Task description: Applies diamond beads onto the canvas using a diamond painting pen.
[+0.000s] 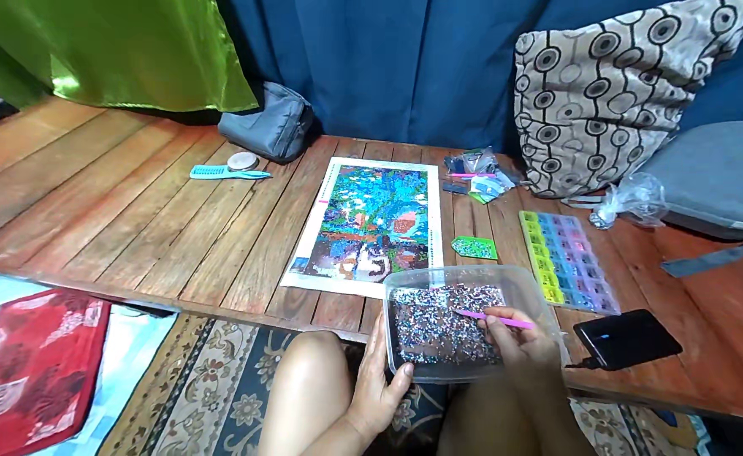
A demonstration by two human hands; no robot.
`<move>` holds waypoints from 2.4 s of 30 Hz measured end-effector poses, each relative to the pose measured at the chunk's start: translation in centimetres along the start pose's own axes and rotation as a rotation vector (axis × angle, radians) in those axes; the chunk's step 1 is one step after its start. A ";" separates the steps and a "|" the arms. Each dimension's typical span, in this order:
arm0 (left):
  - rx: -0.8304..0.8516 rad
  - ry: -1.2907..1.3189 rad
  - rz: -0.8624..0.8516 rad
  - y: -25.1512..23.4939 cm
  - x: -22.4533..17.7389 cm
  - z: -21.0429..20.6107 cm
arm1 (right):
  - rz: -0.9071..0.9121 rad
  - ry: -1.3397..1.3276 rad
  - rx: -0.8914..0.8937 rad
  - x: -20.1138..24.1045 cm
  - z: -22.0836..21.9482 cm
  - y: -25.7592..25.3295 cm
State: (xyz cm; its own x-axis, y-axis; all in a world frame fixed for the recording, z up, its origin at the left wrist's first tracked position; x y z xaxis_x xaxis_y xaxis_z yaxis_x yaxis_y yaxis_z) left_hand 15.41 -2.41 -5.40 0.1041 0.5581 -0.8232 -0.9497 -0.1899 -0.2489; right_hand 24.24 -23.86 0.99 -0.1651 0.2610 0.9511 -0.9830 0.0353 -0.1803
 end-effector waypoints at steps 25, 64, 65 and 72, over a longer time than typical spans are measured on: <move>0.008 -0.021 -0.005 0.3 0.8 -0.1 | 0.006 -0.063 0.110 -0.3 -0.8 -0.7; 0.025 0.046 -0.023 0.1 0.5 -0.3 | -0.031 -0.022 0.170 -1.2 -0.9 0.0; 0.027 0.044 -0.015 0.1 0.6 -0.4 | -0.021 -0.010 0.182 -1.2 -1.0 0.1; 0.049 0.022 -0.003 -0.1 0.4 -0.4 | 0.140 0.062 0.267 -0.3 -1.6 0.4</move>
State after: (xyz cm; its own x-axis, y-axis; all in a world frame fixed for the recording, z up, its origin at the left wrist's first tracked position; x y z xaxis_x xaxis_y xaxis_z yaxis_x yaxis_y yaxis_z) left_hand 15.63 -2.52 -5.87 0.1129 0.5410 -0.8334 -0.9627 -0.1481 -0.2266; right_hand 24.06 -22.41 0.26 -0.3031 0.3042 0.9031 -0.9388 -0.2581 -0.2281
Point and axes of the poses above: each hand's wrist, its own y-axis away from the middle knuckle, its own z-axis out of the back of the hand, x = y × z, the point moved 10 cm from there along -y, towards the middle knuckle, and after that the axes turned 13 degrees about -y, right-handed, at the moved point
